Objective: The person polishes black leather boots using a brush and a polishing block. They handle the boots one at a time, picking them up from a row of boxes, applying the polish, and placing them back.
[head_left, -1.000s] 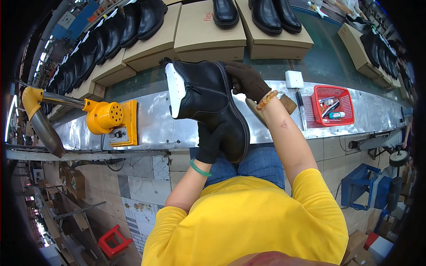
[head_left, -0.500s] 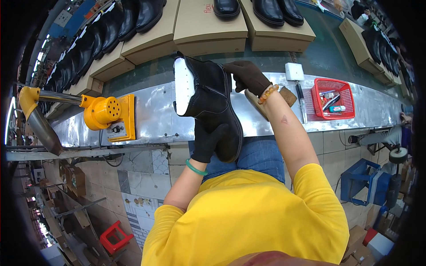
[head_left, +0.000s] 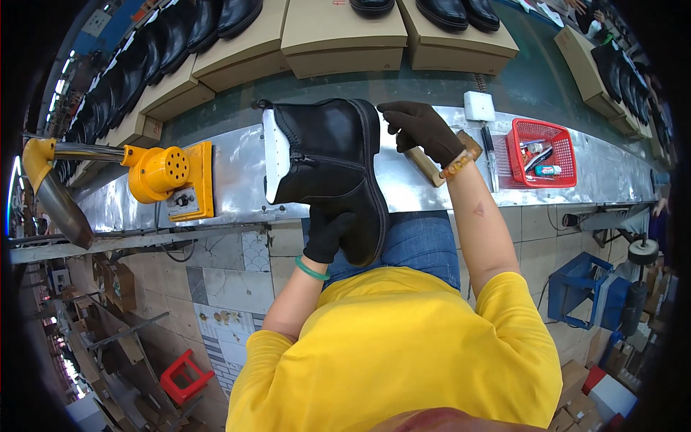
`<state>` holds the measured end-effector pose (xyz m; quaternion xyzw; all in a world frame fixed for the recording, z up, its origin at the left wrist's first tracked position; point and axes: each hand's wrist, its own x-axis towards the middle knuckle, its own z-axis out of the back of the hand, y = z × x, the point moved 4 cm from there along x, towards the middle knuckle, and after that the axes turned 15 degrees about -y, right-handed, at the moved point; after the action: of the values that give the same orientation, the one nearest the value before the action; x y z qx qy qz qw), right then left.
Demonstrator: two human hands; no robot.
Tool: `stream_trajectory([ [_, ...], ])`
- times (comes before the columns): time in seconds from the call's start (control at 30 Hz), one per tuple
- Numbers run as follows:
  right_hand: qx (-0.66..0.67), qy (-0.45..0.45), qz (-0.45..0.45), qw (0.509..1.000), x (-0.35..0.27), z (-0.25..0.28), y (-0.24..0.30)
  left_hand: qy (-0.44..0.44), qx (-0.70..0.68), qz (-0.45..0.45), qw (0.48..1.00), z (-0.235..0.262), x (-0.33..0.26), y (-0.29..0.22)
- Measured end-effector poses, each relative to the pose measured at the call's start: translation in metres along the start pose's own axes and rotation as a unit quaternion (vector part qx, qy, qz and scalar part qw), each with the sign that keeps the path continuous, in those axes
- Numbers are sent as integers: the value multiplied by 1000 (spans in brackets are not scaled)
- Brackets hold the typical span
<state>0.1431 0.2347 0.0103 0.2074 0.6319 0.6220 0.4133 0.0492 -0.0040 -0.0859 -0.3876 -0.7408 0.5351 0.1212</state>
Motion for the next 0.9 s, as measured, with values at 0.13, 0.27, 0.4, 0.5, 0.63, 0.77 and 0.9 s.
stream_trajectory([
  [0.13,51,17,-5,999,-17,-1,-7,25,1,0,1000,2,-3,6],
  [0.27,77,26,-8,997,-26,-3,-9,35,35,-16,999,-2,-4,3],
  [0.4,60,33,-14,998,-28,-2,-13,19,62,-17,998,-4,-7,-3],
  [0.5,42,-55,42,997,-30,17,-18,-7,59,-51,997,-6,-8,-5],
  [0.63,-289,-431,242,820,-23,99,-55,-12,79,-47,996,-10,-8,-13],
  [0.77,-496,-442,153,731,-23,154,-98,-24,97,-48,994,-17,-6,-16],
  [0.9,-508,-356,61,782,-35,148,-96,-49,108,-45,992,-14,-4,-11],
])
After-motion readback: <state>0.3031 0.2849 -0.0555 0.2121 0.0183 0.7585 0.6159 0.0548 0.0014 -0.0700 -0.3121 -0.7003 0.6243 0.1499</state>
